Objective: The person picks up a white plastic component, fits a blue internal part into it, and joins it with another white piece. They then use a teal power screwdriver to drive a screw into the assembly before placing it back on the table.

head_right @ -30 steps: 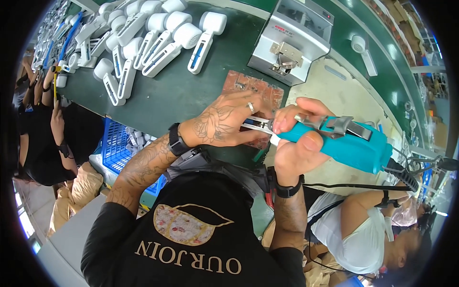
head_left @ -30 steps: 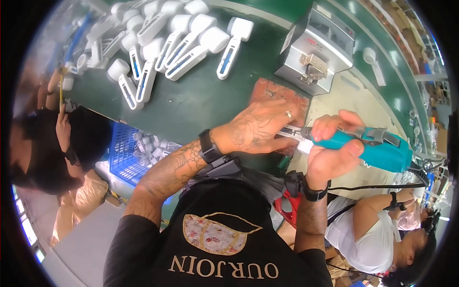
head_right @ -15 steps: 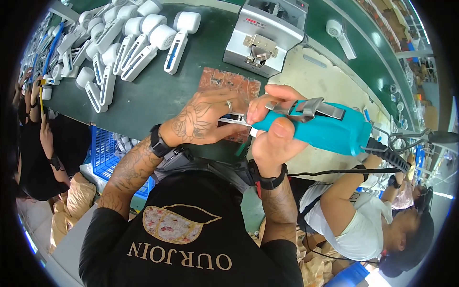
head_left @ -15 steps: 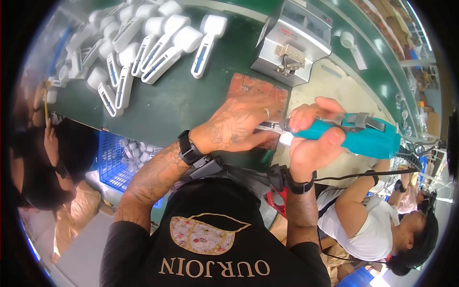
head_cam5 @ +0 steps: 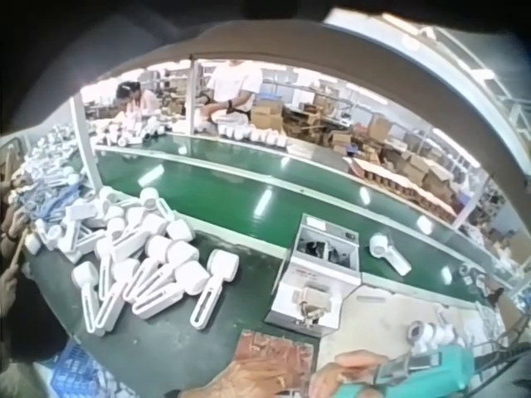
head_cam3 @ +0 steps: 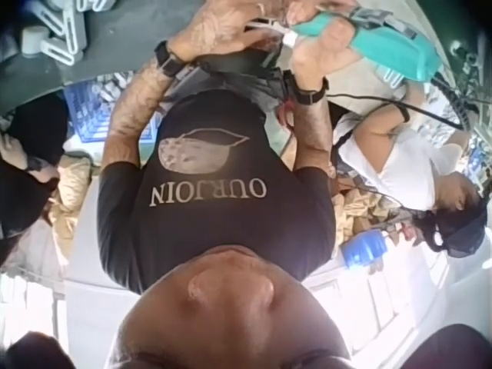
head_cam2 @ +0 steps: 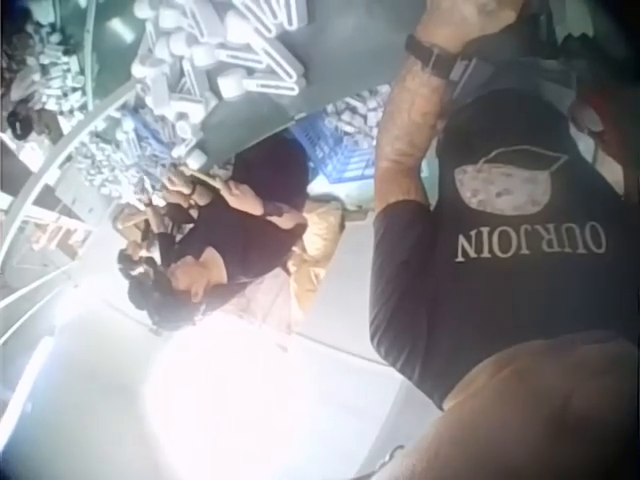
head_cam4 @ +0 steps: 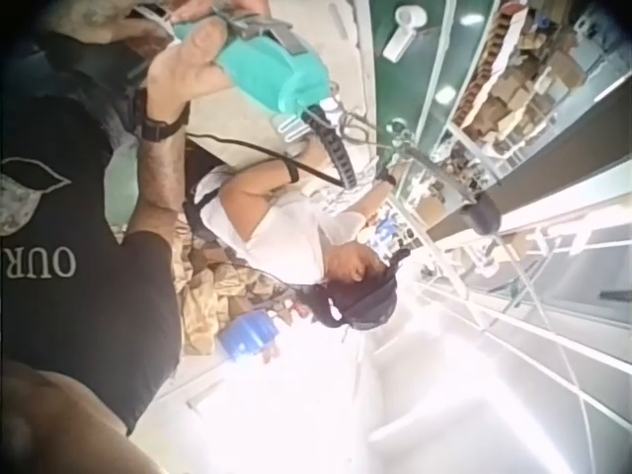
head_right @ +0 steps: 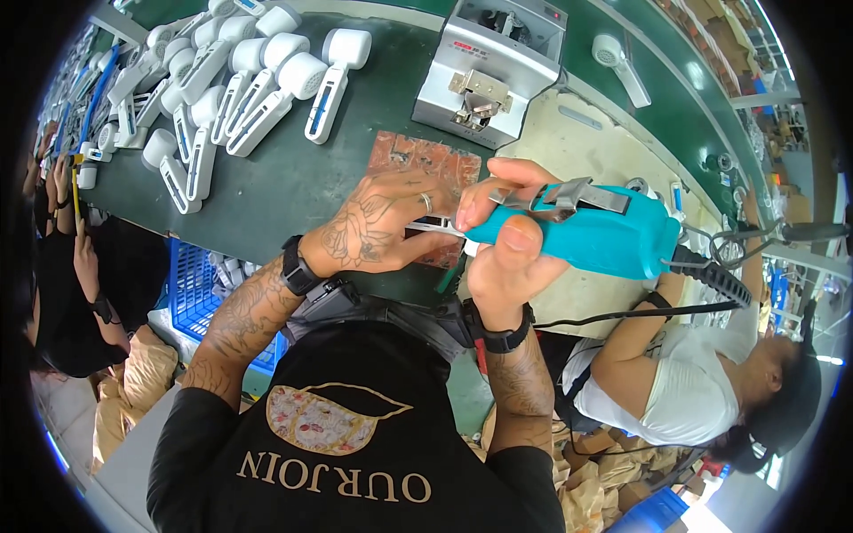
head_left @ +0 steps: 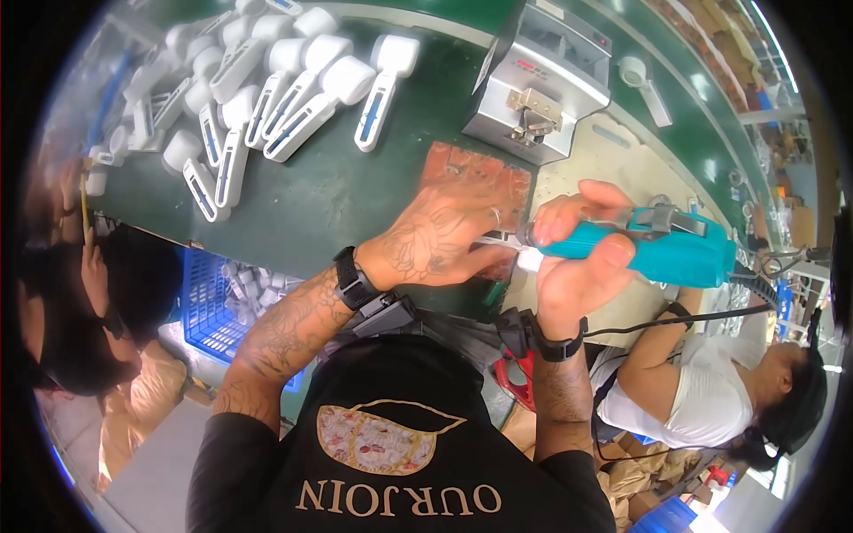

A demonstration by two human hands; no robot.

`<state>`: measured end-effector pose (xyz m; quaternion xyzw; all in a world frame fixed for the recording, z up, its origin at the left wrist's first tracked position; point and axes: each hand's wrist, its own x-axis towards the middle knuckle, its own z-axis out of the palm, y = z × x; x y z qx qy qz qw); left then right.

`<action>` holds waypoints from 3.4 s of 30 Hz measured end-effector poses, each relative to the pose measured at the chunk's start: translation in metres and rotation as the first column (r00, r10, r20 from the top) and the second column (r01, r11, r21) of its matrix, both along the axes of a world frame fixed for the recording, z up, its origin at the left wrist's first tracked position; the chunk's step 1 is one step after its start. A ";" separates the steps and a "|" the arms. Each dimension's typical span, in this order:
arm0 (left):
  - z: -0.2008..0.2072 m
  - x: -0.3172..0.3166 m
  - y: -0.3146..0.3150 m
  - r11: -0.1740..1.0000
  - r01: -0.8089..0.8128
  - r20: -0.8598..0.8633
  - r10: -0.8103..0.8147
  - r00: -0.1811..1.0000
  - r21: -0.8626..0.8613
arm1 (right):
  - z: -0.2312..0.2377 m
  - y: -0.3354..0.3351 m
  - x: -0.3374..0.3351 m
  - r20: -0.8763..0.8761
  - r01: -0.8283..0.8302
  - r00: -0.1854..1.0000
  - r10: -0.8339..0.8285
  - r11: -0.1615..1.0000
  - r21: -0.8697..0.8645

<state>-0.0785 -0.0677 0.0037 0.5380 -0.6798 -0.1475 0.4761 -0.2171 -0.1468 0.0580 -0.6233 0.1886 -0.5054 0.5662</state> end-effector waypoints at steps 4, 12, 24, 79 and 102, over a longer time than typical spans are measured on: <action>0.001 0.002 -0.001 1.000 0.019 0.009 -0.019 1.000 0.013 | 0.002 0.000 -0.001 -0.021 0.003 1.000 -0.003 1.000 -0.009; 0.002 0.011 -0.009 0.992 -0.106 0.141 0.095 0.985 0.068 | 0.019 -0.031 0.020 0.062 0.025 0.998 -0.023 0.999 -0.022; -0.003 0.012 -0.003 0.992 -0.098 0.267 0.073 0.961 0.080 | 0.011 -0.087 0.074 -0.100 0.086 0.990 -0.104 0.982 -0.170; 0.031 -0.011 -0.016 0.994 -0.084 0.259 0.062 0.964 0.074 | 0.022 -0.032 -0.061 0.015 0.266 0.964 -0.267 0.964 0.021; -0.020 0.023 0.071 0.849 -0.458 -0.772 0.470 0.427 0.263 | -0.057 0.048 -0.092 -0.753 -0.033 0.603 -0.263 0.935 -0.352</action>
